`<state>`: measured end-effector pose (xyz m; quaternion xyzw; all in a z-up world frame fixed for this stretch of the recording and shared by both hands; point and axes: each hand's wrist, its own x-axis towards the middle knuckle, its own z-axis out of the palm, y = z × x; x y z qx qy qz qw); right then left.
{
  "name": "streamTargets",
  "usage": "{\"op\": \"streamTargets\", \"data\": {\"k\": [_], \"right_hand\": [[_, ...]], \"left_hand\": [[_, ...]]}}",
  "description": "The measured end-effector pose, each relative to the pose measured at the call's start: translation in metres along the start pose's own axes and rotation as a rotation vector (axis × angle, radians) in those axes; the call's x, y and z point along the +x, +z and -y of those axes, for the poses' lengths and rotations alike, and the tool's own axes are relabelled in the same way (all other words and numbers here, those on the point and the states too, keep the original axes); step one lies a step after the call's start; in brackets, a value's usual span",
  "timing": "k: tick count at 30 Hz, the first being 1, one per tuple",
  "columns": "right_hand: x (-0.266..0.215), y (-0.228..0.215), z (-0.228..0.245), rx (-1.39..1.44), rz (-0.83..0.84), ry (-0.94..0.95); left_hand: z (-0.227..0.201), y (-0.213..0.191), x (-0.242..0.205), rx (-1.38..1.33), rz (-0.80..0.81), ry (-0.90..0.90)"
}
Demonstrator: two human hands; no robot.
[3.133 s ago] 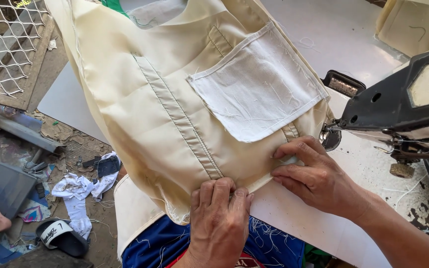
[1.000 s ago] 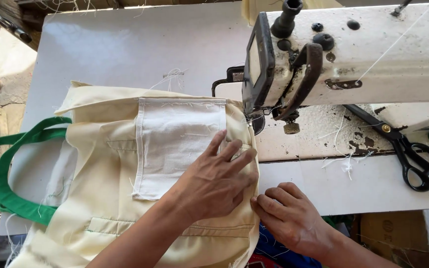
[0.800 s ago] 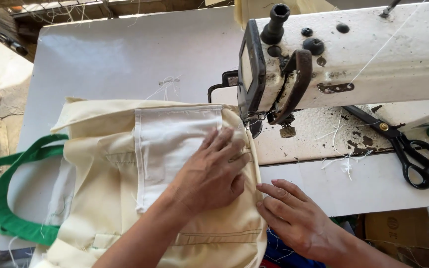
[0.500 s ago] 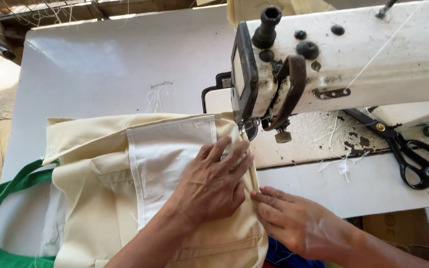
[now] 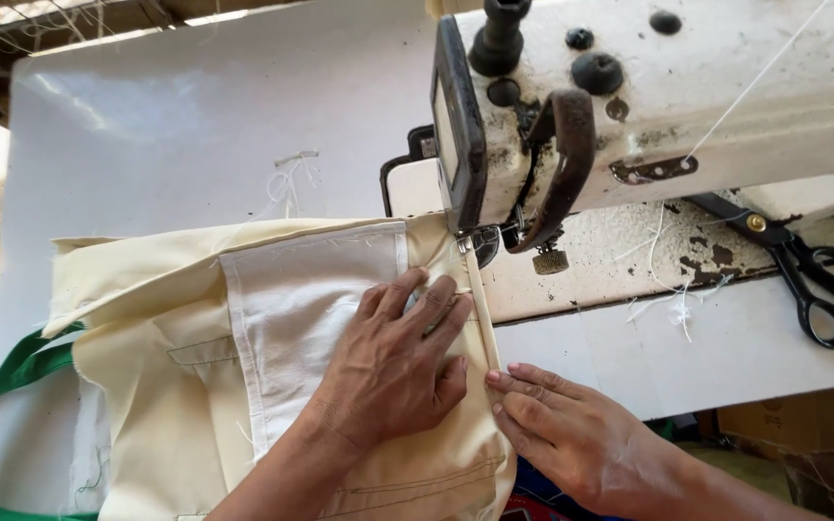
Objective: Sewing a fabric bag using an industrial sewing machine, including folding edges and guiding fabric under the needle.
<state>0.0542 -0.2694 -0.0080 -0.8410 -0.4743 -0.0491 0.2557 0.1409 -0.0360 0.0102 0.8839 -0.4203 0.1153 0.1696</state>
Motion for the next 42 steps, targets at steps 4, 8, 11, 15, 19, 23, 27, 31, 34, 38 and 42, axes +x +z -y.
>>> {"op": "streamTargets", "data": {"k": [4,8,11,15,19,23,27,31,34,38,42], "right_hand": [[0.002,0.003,0.0,-0.003,-0.069,0.022],[0.002,0.01,0.002,-0.024,-0.096,0.072],[0.001,0.015,0.003,-0.027,-0.079,0.078],[-0.004,0.023,0.002,-0.044,-0.069,0.042],[-0.005,0.026,0.001,-0.055,-0.057,0.027],[-0.011,0.027,-0.001,-0.046,0.061,0.043],[-0.006,0.022,-0.004,-0.028,0.059,0.057],[0.004,0.021,-0.017,-0.055,0.038,0.047],[0.014,0.014,-0.022,-0.075,-0.013,0.049],[0.018,0.012,-0.024,-0.082,-0.053,0.035],[0.025,0.011,-0.03,-0.106,-0.068,0.031]], "left_hand": [[0.005,0.002,0.001,-0.005,0.052,-0.028],[0.011,0.007,-0.002,-0.039,0.062,-0.014],[0.019,0.006,-0.002,-0.051,0.068,0.03],[0.021,0.008,-0.004,-0.014,0.145,0.087],[0.021,0.001,-0.002,-0.054,0.067,0.099],[0.023,-0.002,0.002,-0.095,-0.047,0.107],[0.027,0.003,0.006,-0.068,0.029,0.094],[0.039,0.01,0.011,-0.05,0.064,0.095],[0.044,0.012,0.014,-0.028,0.102,0.085],[0.044,0.013,0.013,-0.046,0.104,0.061],[0.049,0.014,0.014,-0.057,0.034,0.053]]}}
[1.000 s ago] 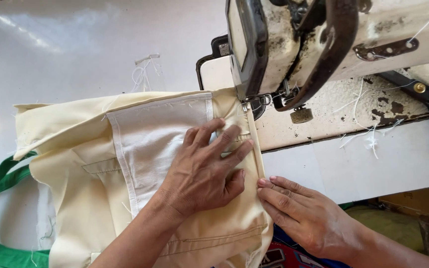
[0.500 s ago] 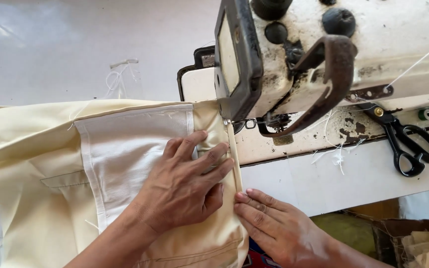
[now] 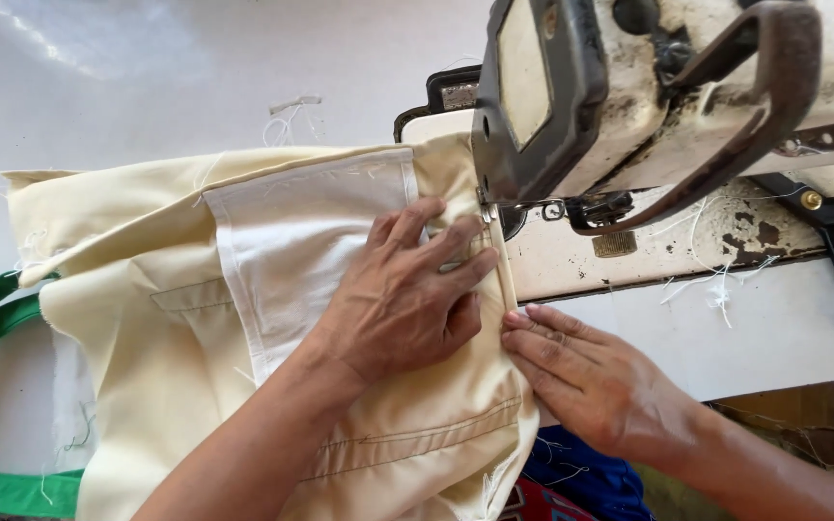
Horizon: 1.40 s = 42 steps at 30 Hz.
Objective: Sewing a fabric bag using an industrial sewing machine, including folding edges and guiding fabric under the needle.
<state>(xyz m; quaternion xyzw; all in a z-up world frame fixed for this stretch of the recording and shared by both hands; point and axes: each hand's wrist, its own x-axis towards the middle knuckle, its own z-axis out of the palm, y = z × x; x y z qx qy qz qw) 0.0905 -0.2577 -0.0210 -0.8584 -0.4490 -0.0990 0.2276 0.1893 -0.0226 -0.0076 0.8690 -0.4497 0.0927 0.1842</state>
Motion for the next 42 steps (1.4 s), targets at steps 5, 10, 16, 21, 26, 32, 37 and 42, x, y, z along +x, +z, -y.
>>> {"op": "streamTargets", "data": {"k": [5,10,16,21,26,32,37,42], "right_hand": [[0.011,0.0,-0.014,-0.013,-0.025,-0.032],[0.011,-0.007,-0.008,-0.086,-0.007,-0.015],[0.007,-0.005,-0.003,-0.093,-0.025,-0.006],[0.011,-0.008,-0.003,-0.087,-0.025,-0.001],[0.01,-0.01,-0.005,-0.068,0.066,-0.075],[0.01,-0.009,0.002,-0.024,-0.039,-0.037],[0.002,-0.002,-0.002,0.069,-0.013,0.011],[0.009,-0.006,-0.007,0.047,0.008,0.026]], "left_hand": [[0.018,0.007,0.005,0.023,-0.006,0.033],[-0.003,-0.018,0.002,-0.038,-0.005,0.077],[-0.016,-0.015,-0.023,-0.183,0.089,0.006],[-0.017,-0.009,-0.024,-0.191,-0.028,0.051],[-0.015,-0.004,-0.023,-0.201,0.045,0.007],[-0.014,-0.007,-0.021,-0.208,0.016,0.034],[-0.016,-0.001,-0.024,-0.187,0.013,0.044],[-0.007,-0.007,-0.015,-0.193,0.039,0.063]]}}
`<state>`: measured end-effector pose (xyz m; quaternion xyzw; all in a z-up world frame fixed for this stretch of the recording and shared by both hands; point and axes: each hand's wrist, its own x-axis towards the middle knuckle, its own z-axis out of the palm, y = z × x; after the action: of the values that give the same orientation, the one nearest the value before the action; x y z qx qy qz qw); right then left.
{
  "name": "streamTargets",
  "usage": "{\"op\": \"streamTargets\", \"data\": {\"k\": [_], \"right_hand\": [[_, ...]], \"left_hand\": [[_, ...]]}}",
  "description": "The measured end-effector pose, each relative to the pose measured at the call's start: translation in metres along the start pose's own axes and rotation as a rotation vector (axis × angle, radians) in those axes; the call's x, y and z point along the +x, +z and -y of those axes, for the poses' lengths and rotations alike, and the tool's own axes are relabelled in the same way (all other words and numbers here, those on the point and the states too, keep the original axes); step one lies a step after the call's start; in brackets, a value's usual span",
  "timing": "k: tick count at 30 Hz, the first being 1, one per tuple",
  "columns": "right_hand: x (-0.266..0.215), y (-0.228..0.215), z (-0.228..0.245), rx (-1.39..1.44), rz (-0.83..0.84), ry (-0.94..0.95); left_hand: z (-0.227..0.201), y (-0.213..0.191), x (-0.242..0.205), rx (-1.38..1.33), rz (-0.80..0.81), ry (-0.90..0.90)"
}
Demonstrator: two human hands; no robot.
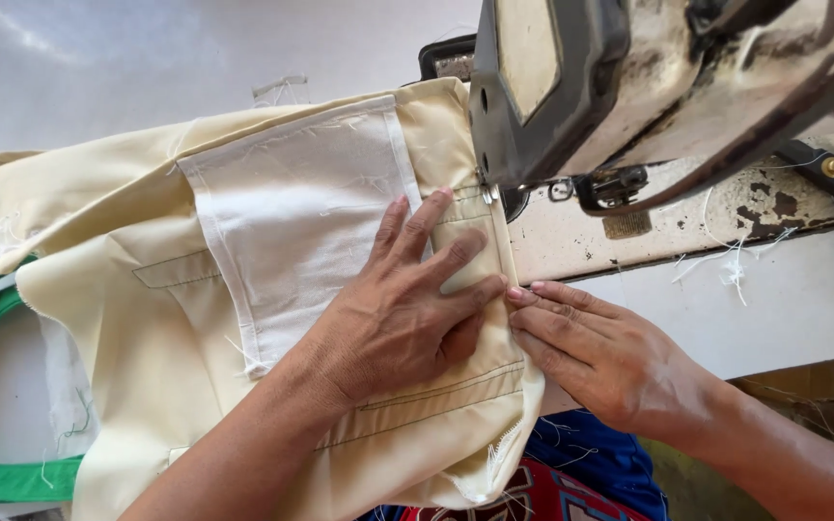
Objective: Sewing a fabric bag using an industrial sewing machine, including folding edges and guiding fabric under the needle.
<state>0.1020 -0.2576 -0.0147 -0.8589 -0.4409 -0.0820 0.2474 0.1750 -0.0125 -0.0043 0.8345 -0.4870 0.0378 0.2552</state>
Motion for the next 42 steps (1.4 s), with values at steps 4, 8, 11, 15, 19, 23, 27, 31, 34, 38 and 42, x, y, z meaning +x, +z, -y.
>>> {"op": "streamTargets", "data": {"k": [4,8,11,15,19,23,27,31,34,38,42], "right_hand": [[0.002,0.004,-0.015,-0.068,0.01,-0.047],[0.012,-0.001,-0.02,-0.091,-0.035,-0.059],[0.015,0.001,-0.023,-0.081,-0.052,-0.039],[0.033,0.006,-0.038,-0.06,-0.082,-0.018],[0.034,0.007,-0.041,-0.04,-0.094,0.017],[0.038,0.011,-0.035,-0.003,-0.102,0.041],[0.048,0.013,-0.018,0.016,-0.097,0.04],[0.049,0.017,-0.007,-0.024,-0.101,0.142],[0.052,0.021,0.0,-0.042,-0.11,0.124],[0.05,0.03,0.005,-0.104,-0.138,0.164],[0.064,0.052,0.01,-0.248,-0.249,0.259]], "left_hand": [[0.012,-0.001,0.011,0.023,0.028,0.018],[0.021,-0.001,0.015,0.031,0.012,0.023],[0.029,0.0,0.016,0.046,0.015,0.038],[0.066,0.005,0.024,0.037,0.051,0.104],[0.074,-0.005,0.031,0.047,0.073,0.185],[0.059,-0.022,0.026,0.296,0.136,0.078],[-0.07,-0.049,-0.021,0.563,-0.03,-0.393],[-0.115,-0.033,-0.071,0.312,-0.27,-0.671],[-0.087,-0.007,-0.101,0.221,-0.407,-0.64],[0.013,0.018,-0.125,0.127,-0.392,-0.123],[0.002,-0.071,-0.107,0.073,-0.127,-0.181]]}}
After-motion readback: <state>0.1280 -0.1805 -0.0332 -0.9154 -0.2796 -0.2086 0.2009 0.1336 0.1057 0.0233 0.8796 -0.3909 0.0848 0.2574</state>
